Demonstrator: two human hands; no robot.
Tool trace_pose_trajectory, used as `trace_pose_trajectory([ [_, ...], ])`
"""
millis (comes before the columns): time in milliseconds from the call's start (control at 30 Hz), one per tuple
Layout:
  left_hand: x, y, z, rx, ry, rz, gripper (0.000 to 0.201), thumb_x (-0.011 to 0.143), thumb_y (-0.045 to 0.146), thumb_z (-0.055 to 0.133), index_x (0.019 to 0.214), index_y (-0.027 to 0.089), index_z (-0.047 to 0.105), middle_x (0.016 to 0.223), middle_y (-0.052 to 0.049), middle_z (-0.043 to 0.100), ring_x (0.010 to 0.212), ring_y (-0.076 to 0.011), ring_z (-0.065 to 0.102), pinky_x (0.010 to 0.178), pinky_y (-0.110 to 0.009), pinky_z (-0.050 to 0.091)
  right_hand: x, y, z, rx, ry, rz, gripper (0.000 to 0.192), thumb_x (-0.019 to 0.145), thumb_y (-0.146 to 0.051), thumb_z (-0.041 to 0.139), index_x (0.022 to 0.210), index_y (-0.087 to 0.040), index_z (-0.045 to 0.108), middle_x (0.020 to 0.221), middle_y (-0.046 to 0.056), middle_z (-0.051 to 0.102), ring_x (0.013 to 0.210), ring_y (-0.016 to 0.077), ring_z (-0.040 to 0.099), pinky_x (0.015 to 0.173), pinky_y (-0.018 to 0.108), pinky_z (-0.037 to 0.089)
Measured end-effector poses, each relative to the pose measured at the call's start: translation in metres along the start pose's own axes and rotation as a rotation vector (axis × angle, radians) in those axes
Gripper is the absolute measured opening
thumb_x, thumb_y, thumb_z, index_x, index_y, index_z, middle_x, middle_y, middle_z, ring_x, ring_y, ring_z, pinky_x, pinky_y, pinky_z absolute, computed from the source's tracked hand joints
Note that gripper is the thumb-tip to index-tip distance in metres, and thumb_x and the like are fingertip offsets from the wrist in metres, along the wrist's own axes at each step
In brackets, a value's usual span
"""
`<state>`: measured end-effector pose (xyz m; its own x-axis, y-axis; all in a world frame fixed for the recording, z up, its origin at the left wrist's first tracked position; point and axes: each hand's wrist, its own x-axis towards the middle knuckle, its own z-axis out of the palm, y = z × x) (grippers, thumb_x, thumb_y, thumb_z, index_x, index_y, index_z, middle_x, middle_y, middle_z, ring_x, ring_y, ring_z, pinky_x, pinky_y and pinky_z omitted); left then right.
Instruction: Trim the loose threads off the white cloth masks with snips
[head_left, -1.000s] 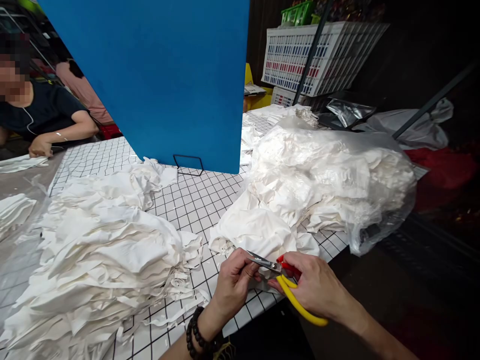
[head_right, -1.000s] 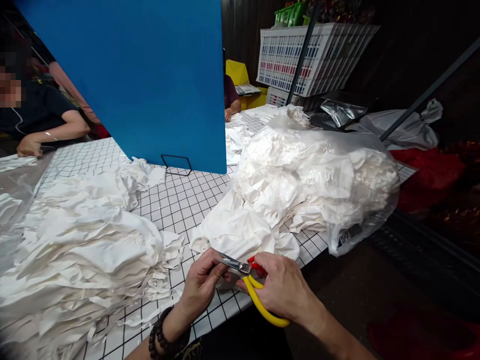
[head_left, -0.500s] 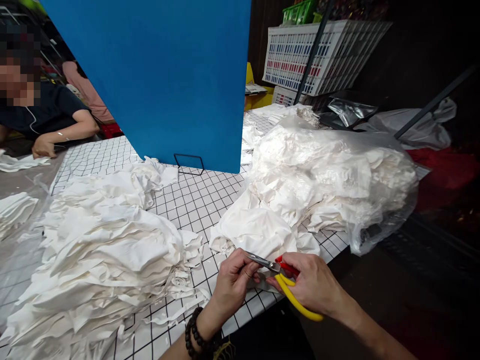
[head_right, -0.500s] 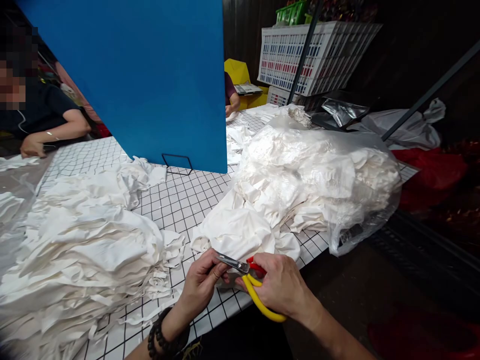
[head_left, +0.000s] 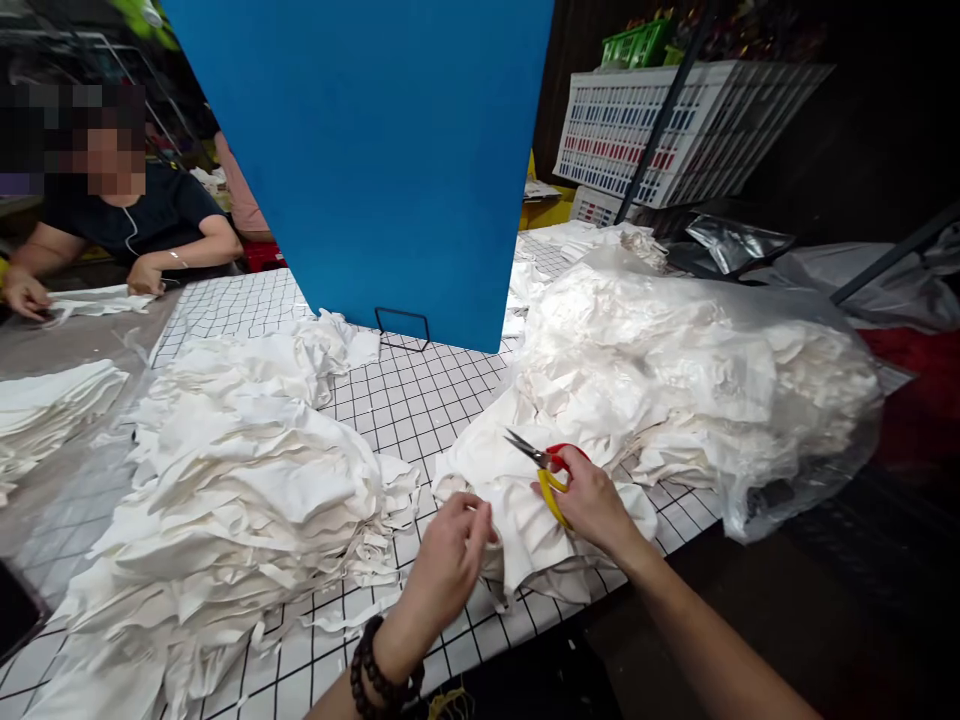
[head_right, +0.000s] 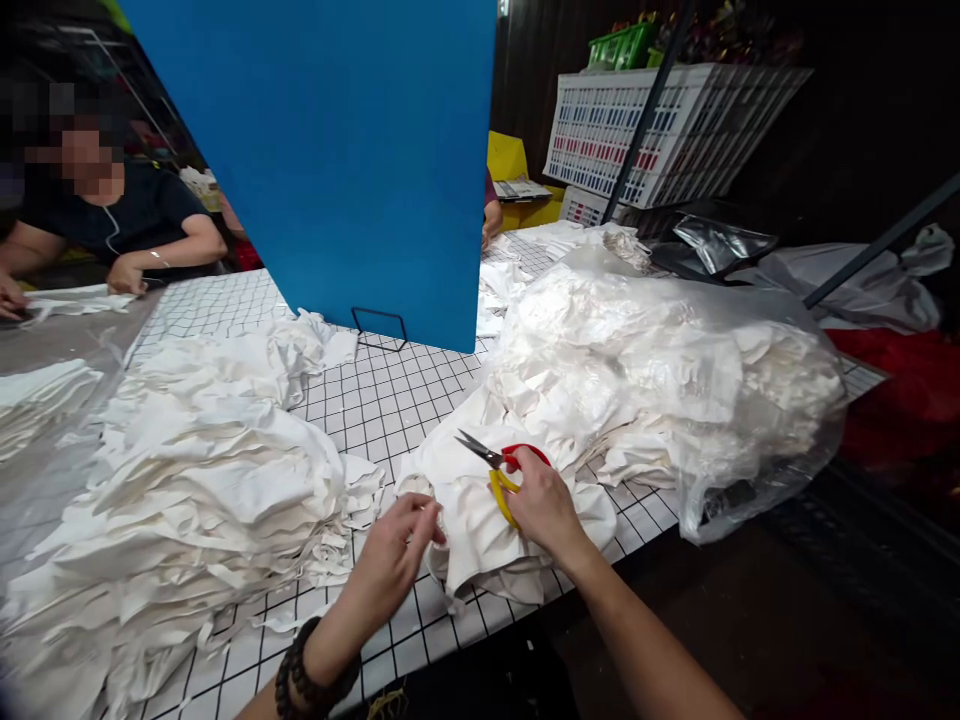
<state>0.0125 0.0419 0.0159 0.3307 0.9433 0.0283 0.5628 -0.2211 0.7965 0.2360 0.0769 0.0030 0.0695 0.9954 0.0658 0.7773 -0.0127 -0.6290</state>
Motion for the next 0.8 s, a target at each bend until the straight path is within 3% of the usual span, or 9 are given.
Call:
trace_pose_trajectory([
  [67, 0.014, -0.025, 0.002, 0.098, 0.115, -0.096, 0.029, 0.096, 0.029, 0.040, 0.086, 0.016, 0.065, 0.093, -0.009, 0.062, 0.087, -0.0211, 0.062, 0.081, -0.035, 0.050, 0.012, -0.008, 0.011, -0.059, -0.025, -0.062, 0.019, 0.075, -0.026, 0.063, 0.092, -0.020, 0.060, 0.087, 0.005, 0.068, 0.080, 0.0213, 0.063, 0.069, 0.029, 0.045],
  [133, 0.027, -0.044, 0.008, 0.133, 0.148, -0.117, 0.020, 0.089, 0.025, 0.050, 0.100, 0.014, 0.063, 0.095, -0.010, 0.061, 0.090, -0.0226, 0.061, 0.081, -0.036, 0.050, 0.023, -0.016, 0.019, -0.066, -0.043, -0.107, 0.014, 0.073, -0.021, 0.062, 0.086, -0.020, 0.061, 0.081, 0.005, 0.068, 0.078, 0.0213, 0.063, 0.070, 0.029, 0.044],
  [200, 0.038, -0.053, 0.016, 0.119, 0.167, -0.094, 0.029, 0.083, 0.022, 0.059, 0.111, 0.014, 0.060, 0.101, -0.010, 0.061, 0.096, -0.0240, 0.060, 0.083, -0.036, 0.049, 0.032, -0.024, 0.018, -0.051, -0.051, -0.149, 0.012, 0.074, -0.020, 0.060, 0.086, -0.020, 0.060, 0.079, 0.004, 0.068, 0.075, 0.0201, 0.063, 0.068, 0.028, 0.044],
  [300, 0.054, -0.048, 0.025, 0.107, 0.250, -0.067, 0.032, 0.082, 0.027, 0.062, 0.112, 0.015, 0.061, 0.102, -0.012, 0.061, 0.098, -0.0278, 0.058, 0.084, -0.040, 0.047, 0.039, -0.035, 0.000, 0.028, -0.039, -0.199, 0.016, 0.082, -0.025, 0.054, 0.097, -0.020, 0.057, 0.083, 0.003, 0.067, 0.072, 0.0170, 0.063, 0.064, 0.026, 0.045],
  [433, 0.076, -0.028, 0.024, 0.060, 0.329, 0.005, 0.019, 0.088, 0.026, 0.054, 0.098, 0.016, 0.066, 0.102, -0.013, 0.061, 0.102, -0.0291, 0.056, 0.089, -0.045, 0.044, 0.042, -0.049, -0.046, 0.433, 0.114, -0.233, 0.017, 0.081, -0.032, 0.063, 0.089, -0.020, 0.054, 0.086, 0.002, 0.063, 0.075, 0.0155, 0.061, 0.067, 0.026, 0.047],
  [533, 0.082, -0.013, 0.019, -0.015, 0.256, 0.144, 0.020, 0.081, 0.023, 0.063, 0.100, 0.020, 0.067, 0.106, -0.009, 0.065, 0.105, -0.0250, 0.058, 0.094, -0.039, 0.044, 0.043, -0.058, -0.076, 0.616, 0.256, -0.273, 0.022, 0.075, -0.029, 0.072, 0.078, -0.020, 0.052, 0.085, 0.001, 0.062, 0.079, 0.0150, 0.059, 0.073, 0.027, 0.047],
  [600, 0.081, -0.004, 0.016, -0.106, 0.143, 0.223, 0.027, 0.080, 0.022, 0.065, 0.107, 0.023, 0.065, 0.107, -0.004, 0.069, 0.101, -0.0207, 0.062, 0.092, -0.033, 0.046, 0.045, -0.063, -0.089, 0.685, 0.319, -0.274, 0.023, 0.073, -0.028, 0.075, 0.077, -0.020, 0.053, 0.084, 0.000, 0.061, 0.078, 0.0143, 0.059, 0.074, 0.027, 0.048],
  [700, 0.077, 0.007, 0.015, -0.338, -0.072, 0.276, 0.033, 0.085, 0.025, 0.060, 0.118, 0.023, 0.060, 0.114, -0.005, 0.068, 0.102, -0.0191, 0.063, 0.089, -0.031, 0.048, 0.047, -0.069, -0.098, 0.753, 0.344, -0.253, 0.026, 0.071, -0.028, 0.077, 0.075, -0.020, 0.053, 0.082, -0.001, 0.060, 0.076, 0.0124, 0.059, 0.076, 0.026, 0.048],
  [800, 0.079, 0.015, 0.018, -0.424, -0.105, 0.289, 0.043, 0.085, 0.030, 0.061, 0.127, 0.021, 0.053, 0.128, -0.010, 0.060, 0.116, -0.0232, 0.056, 0.089, -0.033, 0.048, 0.044, -0.076, -0.100, 0.792, 0.305, -0.224, 0.027, 0.071, -0.030, 0.077, 0.078, -0.020, 0.054, 0.084, 0.000, 0.061, 0.076, 0.0127, 0.060, 0.075, 0.027, 0.050],
])
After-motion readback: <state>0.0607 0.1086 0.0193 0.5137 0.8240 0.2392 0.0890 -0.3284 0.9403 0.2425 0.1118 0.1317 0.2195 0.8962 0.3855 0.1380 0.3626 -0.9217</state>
